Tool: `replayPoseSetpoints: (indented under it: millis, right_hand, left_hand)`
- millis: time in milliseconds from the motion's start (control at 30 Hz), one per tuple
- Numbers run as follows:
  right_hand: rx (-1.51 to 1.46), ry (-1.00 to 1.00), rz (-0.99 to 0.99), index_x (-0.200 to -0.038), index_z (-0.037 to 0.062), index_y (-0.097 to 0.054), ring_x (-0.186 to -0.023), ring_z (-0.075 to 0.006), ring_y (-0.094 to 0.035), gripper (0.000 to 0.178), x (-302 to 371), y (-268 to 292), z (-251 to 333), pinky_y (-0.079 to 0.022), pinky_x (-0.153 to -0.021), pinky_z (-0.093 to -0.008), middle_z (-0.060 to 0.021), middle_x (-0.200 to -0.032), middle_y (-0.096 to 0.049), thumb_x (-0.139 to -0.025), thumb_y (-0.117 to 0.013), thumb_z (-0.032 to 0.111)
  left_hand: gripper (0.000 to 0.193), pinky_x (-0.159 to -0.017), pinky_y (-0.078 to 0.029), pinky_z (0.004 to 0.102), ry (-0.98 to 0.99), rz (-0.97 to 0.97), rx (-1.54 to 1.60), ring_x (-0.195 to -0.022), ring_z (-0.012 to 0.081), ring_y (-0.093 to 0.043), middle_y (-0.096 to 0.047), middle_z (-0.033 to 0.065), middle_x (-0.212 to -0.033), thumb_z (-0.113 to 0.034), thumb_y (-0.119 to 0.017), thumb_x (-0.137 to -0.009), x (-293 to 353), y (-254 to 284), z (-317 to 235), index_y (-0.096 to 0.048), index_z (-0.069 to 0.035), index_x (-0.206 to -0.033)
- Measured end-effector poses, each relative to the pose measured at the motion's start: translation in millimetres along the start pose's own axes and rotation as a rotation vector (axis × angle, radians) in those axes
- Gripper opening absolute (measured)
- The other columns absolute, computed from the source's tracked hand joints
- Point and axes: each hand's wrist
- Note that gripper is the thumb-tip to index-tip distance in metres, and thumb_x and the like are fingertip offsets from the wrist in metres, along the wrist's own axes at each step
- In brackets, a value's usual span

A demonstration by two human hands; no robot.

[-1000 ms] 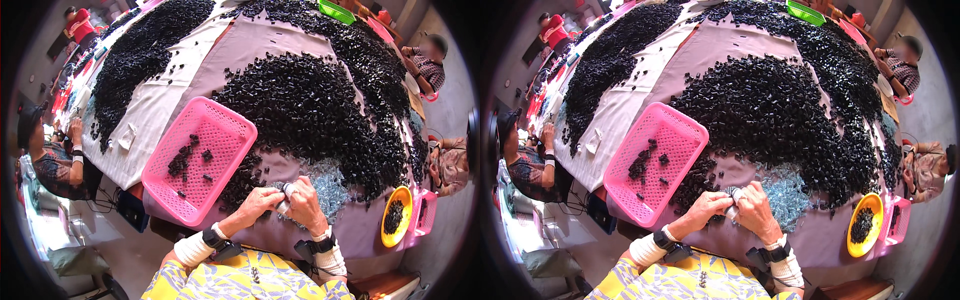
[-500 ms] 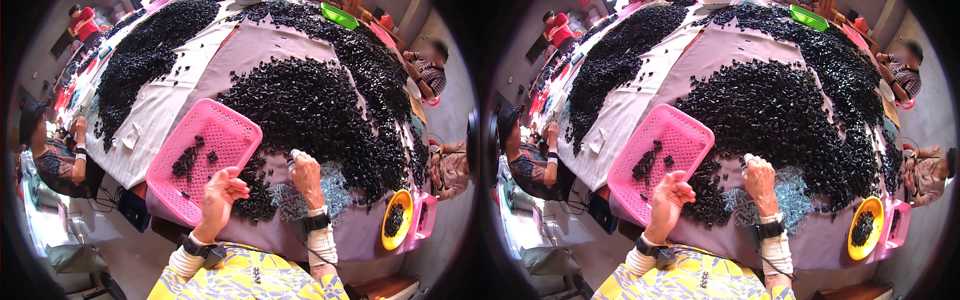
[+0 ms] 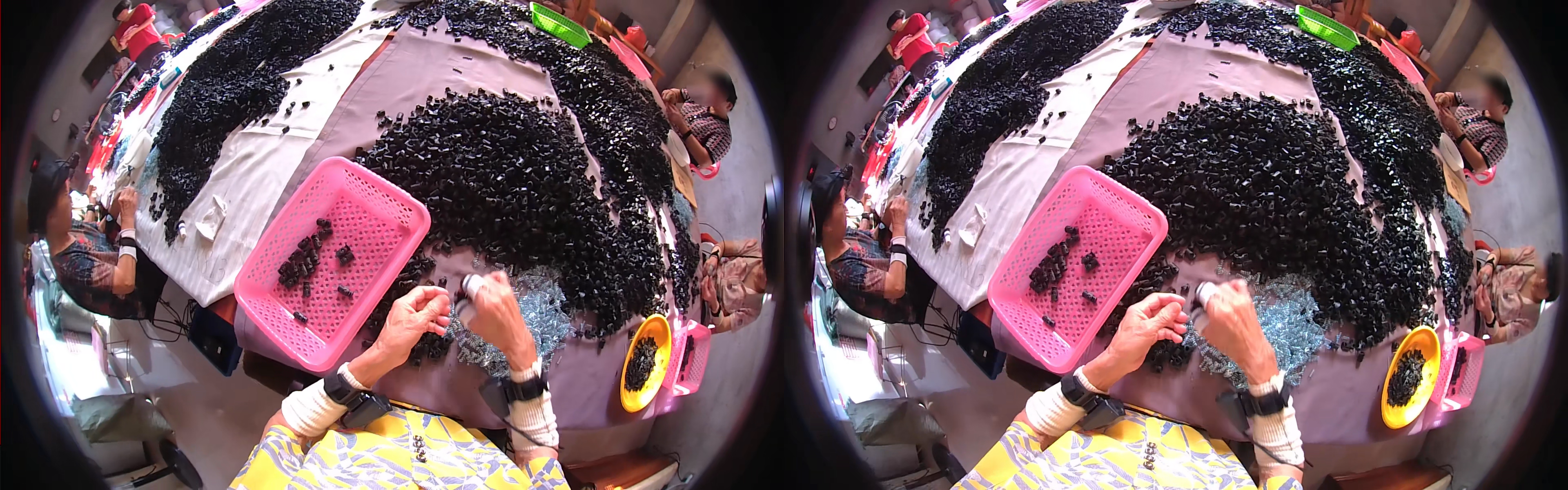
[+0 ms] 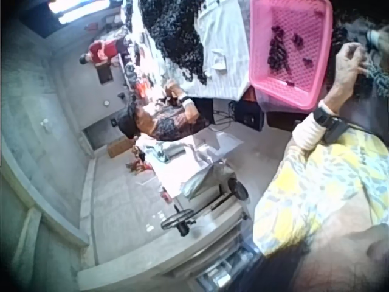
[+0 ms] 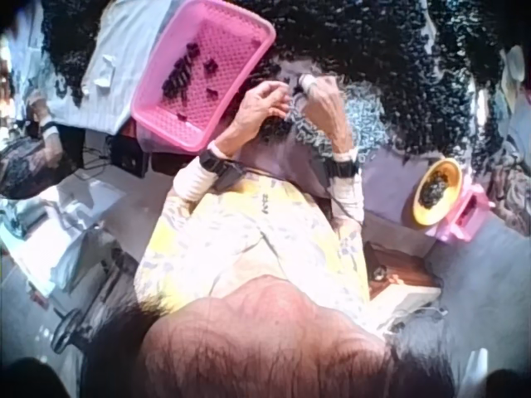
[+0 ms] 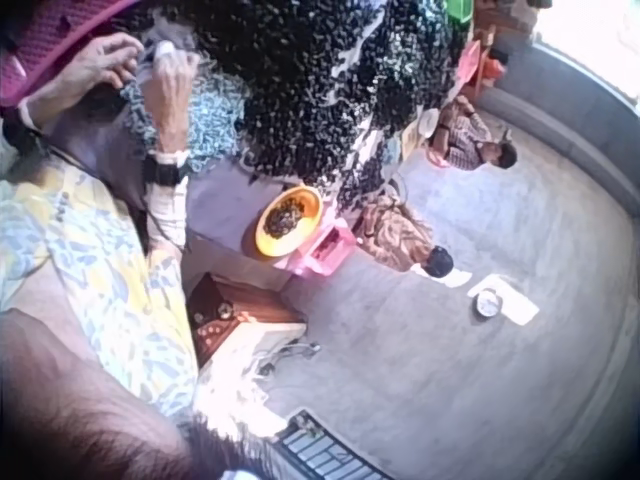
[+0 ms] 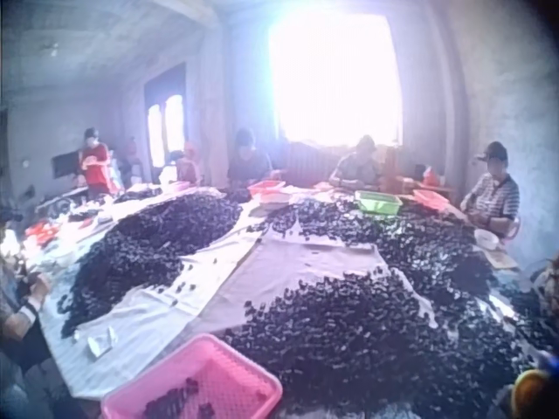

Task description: Manually assembling and sorting small black shoe components at a large common workspace.

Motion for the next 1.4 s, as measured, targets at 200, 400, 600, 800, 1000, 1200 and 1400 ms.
replayPoseSetpoints:
  millis: [200,400,600,800,1000,1200,1400]
  right_hand:
    - [-0.446,-0.122,0.031,-0.092,0.0022,-0.06,-0.073,-0.0315,-0.059,0.026,32,7,15,-0.048,-0.069,-0.0383,-0.0115,-0.076,-0.06,-0.066,-0.067,0.003]
    - [0.226,-0.254,-0.18,-0.078,0.0041,-0.057,-0.068,-0.0288,-0.062,0.008,1,-8,-33,-0.048,-0.059,-0.0398,-0.0121,-0.069,-0.06,-0.071,-0.054,0.002]
    - [0.326,-0.298,-0.056,-0.075,0.0064,-0.054,-0.069,-0.0278,-0.062,0.006,-4,-34,-53,-0.046,-0.06,-0.0406,-0.0112,-0.07,-0.061,-0.071,-0.058,0.006]
    - [-0.004,-0.183,-0.086,-0.079,0.0041,-0.056,-0.073,-0.0294,-0.06,0.015,6,4,-19,-0.042,-0.072,-0.0391,-0.0121,-0.075,-0.06,-0.067,-0.064,0.007]
    - [-0.088,-0.03,-0.058,-0.076,0.0051,-0.055,-0.072,-0.0282,-0.058,0.018,4,25,6,-0.041,-0.074,-0.0384,-0.0101,-0.075,-0.06,-0.063,-0.066,0.007]
    - [-0.015,-0.013,0.039,-0.073,0.0064,-0.051,-0.07,-0.0278,-0.058,0.016,1,31,13,-0.04,-0.073,-0.0372,-0.0085,-0.07,-0.057,-0.063,-0.064,0.006]
    - [-0.075,0.04,0.119,-0.073,0.006,-0.05,-0.072,-0.028,-0.057,0.016,5,29,14,-0.04,-0.072,-0.0378,-0.0089,-0.07,-0.056,-0.064,-0.062,0.003]
  left_hand:
    - [0.019,-0.068,-0.054,0.0261,0.129,0.262,-0.041,-0.074,0.012,-0.063,-0.065,0.0067,-0.085,-0.014,-0.062,-0.09,4,12,9,-0.061,0.0,-0.103]
    - [0.019,-0.072,-0.057,0.0314,0.068,0.215,0.12,-0.081,0.02,-0.067,-0.065,0.0126,-0.094,-0.006,-0.059,-0.09,3,7,4,-0.057,0.001,-0.108]
    - [0.02,-0.073,-0.056,0.0307,0.004,0.154,0.13,-0.082,0.019,-0.066,-0.065,0.0126,-0.095,-0.008,-0.061,-0.089,1,9,-3,-0.057,0.0,-0.108]
    - [0.023,-0.075,-0.056,0.031,-0.047,0.061,0.113,-0.083,0.0186,-0.065,-0.065,0.0121,-0.097,-0.008,-0.061,-0.089,-9,6,-3,-0.056,0.001,-0.11]
    - [0.023,-0.077,-0.055,0.0312,-0.104,0.126,0.088,-0.085,0.0177,-0.066,-0.066,0.0113,-0.097,-0.004,-0.059,-0.089,-9,-4,0,-0.056,0.001,-0.111]
    - [0.021,-0.079,-0.054,0.0283,-0.16,0.147,-0.011,-0.086,0.0135,-0.064,-0.066,0.008,-0.097,-0.002,-0.06,-0.088,-7,-4,1,-0.058,0.001,-0.109]
    - [0.021,-0.081,-0.051,0.0232,-0.234,0.136,-0.26,-0.088,0.0087,-0.061,-0.065,0.004,-0.097,0.001,-0.062,-0.086,4,0,12,-0.061,0.001,-0.107]
Point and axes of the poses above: each hand's wrist, its own x-axis away from the middle knuckle, its own y-axis out of the back of the hand, z = x × y
